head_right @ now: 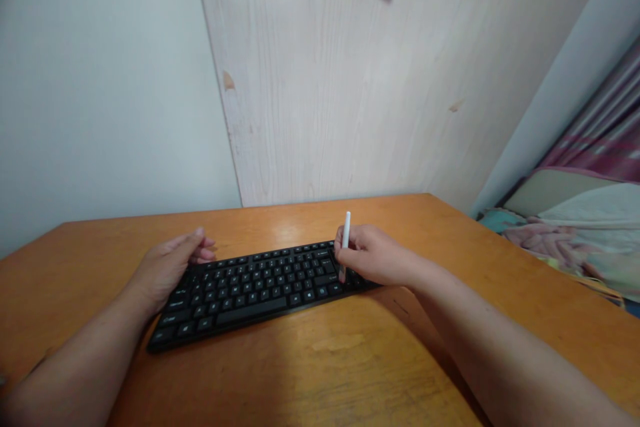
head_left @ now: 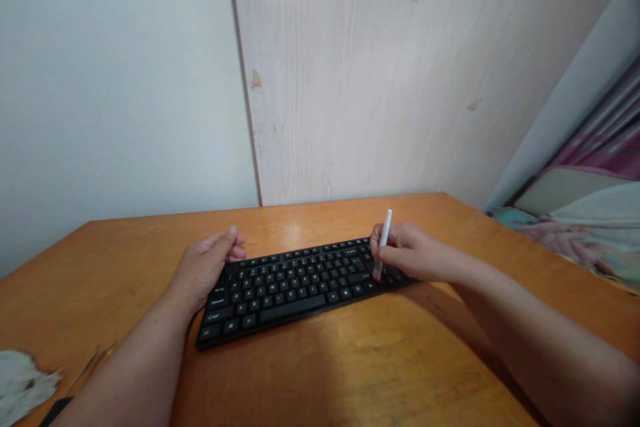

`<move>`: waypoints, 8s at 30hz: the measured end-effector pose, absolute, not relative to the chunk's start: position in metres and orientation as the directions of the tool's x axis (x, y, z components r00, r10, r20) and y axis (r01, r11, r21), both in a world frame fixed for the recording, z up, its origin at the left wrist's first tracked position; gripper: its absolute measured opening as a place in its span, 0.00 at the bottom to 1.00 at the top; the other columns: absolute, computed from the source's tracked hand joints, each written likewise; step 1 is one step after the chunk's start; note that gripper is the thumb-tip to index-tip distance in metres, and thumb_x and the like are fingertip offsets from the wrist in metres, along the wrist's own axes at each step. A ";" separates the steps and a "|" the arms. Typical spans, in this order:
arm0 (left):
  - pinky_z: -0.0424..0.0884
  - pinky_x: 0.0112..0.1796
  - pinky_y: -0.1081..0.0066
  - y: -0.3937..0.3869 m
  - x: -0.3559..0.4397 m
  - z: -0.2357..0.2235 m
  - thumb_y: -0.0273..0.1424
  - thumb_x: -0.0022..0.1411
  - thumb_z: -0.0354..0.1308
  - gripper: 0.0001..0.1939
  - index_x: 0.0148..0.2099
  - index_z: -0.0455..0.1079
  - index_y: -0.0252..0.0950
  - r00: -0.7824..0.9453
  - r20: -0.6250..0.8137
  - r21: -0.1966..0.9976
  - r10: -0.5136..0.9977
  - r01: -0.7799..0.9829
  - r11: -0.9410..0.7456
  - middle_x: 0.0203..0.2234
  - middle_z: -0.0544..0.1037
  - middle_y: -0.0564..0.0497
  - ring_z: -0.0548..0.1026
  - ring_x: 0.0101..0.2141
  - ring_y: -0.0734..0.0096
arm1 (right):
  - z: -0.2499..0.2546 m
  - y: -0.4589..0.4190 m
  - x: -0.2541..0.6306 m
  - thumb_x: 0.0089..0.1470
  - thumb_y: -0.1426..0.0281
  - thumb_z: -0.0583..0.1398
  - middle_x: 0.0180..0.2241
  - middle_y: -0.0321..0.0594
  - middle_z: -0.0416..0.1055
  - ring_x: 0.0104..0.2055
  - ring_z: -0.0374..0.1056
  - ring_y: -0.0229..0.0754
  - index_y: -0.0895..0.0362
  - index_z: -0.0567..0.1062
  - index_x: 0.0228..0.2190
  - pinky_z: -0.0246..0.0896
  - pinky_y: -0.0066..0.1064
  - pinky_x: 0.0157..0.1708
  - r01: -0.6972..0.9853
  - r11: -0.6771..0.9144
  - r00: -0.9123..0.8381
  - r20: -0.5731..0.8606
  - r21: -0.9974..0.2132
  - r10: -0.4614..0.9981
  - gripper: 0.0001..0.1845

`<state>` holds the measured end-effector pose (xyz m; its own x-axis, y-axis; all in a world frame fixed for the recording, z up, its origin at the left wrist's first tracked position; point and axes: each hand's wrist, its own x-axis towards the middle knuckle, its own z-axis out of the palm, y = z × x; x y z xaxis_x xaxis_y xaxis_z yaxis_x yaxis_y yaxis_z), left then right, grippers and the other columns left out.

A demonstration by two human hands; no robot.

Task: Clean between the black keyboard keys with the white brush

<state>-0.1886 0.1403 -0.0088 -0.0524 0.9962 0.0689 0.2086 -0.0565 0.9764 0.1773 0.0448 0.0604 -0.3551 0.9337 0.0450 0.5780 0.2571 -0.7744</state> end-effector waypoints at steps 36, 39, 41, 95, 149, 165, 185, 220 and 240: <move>0.68 0.38 0.65 0.109 -0.136 0.045 0.47 0.66 0.49 0.20 0.36 0.74 0.39 0.317 0.384 0.726 0.867 0.477 -0.496 0.32 0.79 0.49 0.76 0.36 0.60 | 0.041 0.053 0.164 0.56 0.63 0.63 0.28 0.36 0.71 0.30 0.65 0.39 0.56 0.73 0.34 0.56 0.31 0.31 0.078 0.135 -0.137 0.123 -0.988 0.983 0.09; 0.68 0.39 0.65 0.091 -0.116 0.058 0.45 0.68 0.46 0.20 0.37 0.75 0.40 0.457 0.409 0.619 0.790 0.498 -0.608 0.33 0.79 0.48 0.75 0.37 0.60 | 0.041 0.050 0.158 0.55 0.60 0.64 0.27 0.36 0.72 0.30 0.65 0.39 0.56 0.72 0.33 0.57 0.31 0.31 0.069 0.140 -0.150 0.128 -0.988 0.980 0.12; 0.68 0.44 0.63 0.080 -0.106 0.064 0.43 0.69 0.47 0.19 0.44 0.76 0.41 0.546 0.418 0.562 0.726 0.473 -0.679 0.39 0.80 0.47 0.74 0.42 0.60 | 0.042 0.047 0.153 0.55 0.59 0.64 0.27 0.36 0.73 0.29 0.66 0.38 0.56 0.72 0.33 0.58 0.31 0.31 0.063 0.145 -0.156 0.134 -0.987 0.979 0.13; 0.63 0.31 0.70 0.143 -0.186 -0.005 0.54 0.60 0.55 0.25 0.28 0.72 0.36 -0.089 0.304 0.864 0.948 0.446 -0.235 0.22 0.75 0.51 0.72 0.27 0.67 | 0.005 0.074 0.159 0.55 0.58 0.64 0.33 0.40 0.80 0.38 0.76 0.48 0.53 0.72 0.37 0.66 0.42 0.45 0.017 0.241 0.021 0.242 -0.970 0.970 0.14; 0.64 0.28 0.73 0.146 -0.187 -0.016 0.53 0.51 0.64 0.26 0.33 0.73 0.32 -0.098 0.046 0.996 0.994 0.085 -0.037 0.24 0.74 0.51 0.70 0.24 0.72 | 0.010 0.072 0.157 0.58 0.62 0.58 0.30 0.39 0.78 0.34 0.72 0.45 0.53 0.75 0.28 0.61 0.35 0.34 0.610 0.255 0.075 0.374 -0.750 0.924 0.11; 0.64 0.28 0.73 0.145 -0.186 -0.015 0.54 0.50 0.64 0.26 0.33 0.73 0.33 -0.106 0.042 0.995 0.994 0.090 -0.032 0.24 0.74 0.52 0.69 0.24 0.73 | 0.017 0.065 0.150 0.56 0.60 0.61 0.33 0.40 0.78 0.38 0.75 0.46 0.54 0.73 0.33 0.63 0.34 0.37 0.336 0.277 0.035 0.306 -0.900 0.951 0.11; 0.64 0.28 0.73 0.145 -0.186 -0.014 0.53 0.51 0.64 0.26 0.33 0.73 0.32 -0.099 0.047 0.995 0.994 0.095 -0.037 0.24 0.74 0.50 0.69 0.25 0.72 | 0.018 0.074 0.175 0.58 0.63 0.55 0.27 0.39 0.76 0.30 0.71 0.45 0.52 0.73 0.27 0.58 0.34 0.31 0.806 0.149 0.128 0.415 -0.573 0.901 0.11; 0.64 0.29 0.73 0.147 -0.188 -0.017 0.53 0.52 0.64 0.26 0.33 0.73 0.32 -0.102 0.038 0.994 0.994 0.108 -0.027 0.24 0.74 0.51 0.69 0.26 0.72 | 0.029 0.069 0.171 0.59 0.64 0.55 0.26 0.37 0.76 0.31 0.72 0.45 0.53 0.69 0.29 0.57 0.33 0.31 0.740 0.190 0.132 0.416 -0.645 0.900 0.08; 0.64 0.28 0.73 0.146 -0.185 -0.016 0.52 0.51 0.64 0.25 0.33 0.74 0.33 -0.103 0.034 0.995 0.994 0.094 -0.024 0.24 0.74 0.52 0.69 0.25 0.73 | 0.009 0.060 0.140 0.59 0.60 0.59 0.30 0.37 0.73 0.34 0.68 0.42 0.55 0.74 0.30 0.60 0.32 0.36 0.426 0.286 -0.060 0.289 -0.858 0.956 0.13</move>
